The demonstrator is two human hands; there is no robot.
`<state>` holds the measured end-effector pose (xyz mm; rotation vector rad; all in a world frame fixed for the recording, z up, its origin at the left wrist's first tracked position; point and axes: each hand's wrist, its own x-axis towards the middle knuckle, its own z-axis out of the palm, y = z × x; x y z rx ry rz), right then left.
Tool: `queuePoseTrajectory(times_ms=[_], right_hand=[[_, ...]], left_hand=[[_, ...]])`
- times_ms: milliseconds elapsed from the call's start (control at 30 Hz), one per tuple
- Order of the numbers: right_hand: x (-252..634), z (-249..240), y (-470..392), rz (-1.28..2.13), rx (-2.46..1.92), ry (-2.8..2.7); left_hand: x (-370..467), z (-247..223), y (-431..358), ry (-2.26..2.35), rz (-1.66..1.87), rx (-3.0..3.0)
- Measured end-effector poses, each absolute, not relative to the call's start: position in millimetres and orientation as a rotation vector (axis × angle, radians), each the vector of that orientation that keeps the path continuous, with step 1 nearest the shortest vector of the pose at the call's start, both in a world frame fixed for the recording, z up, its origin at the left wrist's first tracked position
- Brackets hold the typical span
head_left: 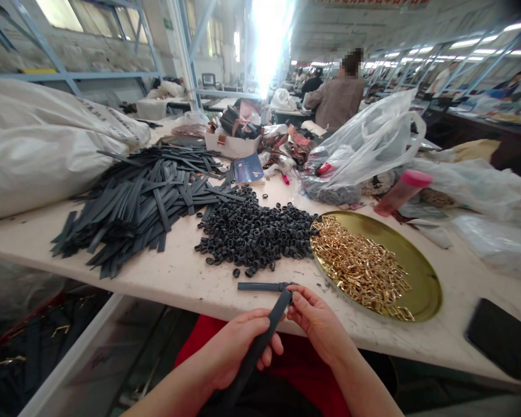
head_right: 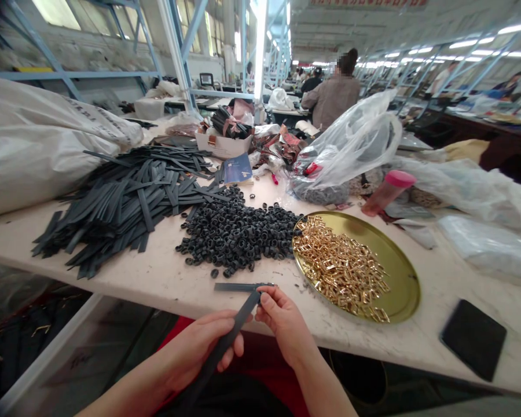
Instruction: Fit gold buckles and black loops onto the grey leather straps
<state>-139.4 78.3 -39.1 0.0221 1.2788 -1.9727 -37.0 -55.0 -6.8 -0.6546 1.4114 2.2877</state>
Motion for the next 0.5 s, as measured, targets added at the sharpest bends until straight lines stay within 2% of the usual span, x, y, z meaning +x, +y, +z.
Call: queuePoseTrajectory(times_ms=[133, 367, 500], right_hand=[[-134, -40, 83, -2.0, 0.08, 1.235], [-130, -45, 86, -2.046, 0.124, 1.174], [-129, -49, 88, -2.04, 0.028, 1.278]], left_hand=[[-39, -11, -56, 1.686, 2.219, -0.696], [-43, -24, -55, 2.383, 1.811, -0.518], [-41, -23, -54, 2.515, 1.622, -0.49]])
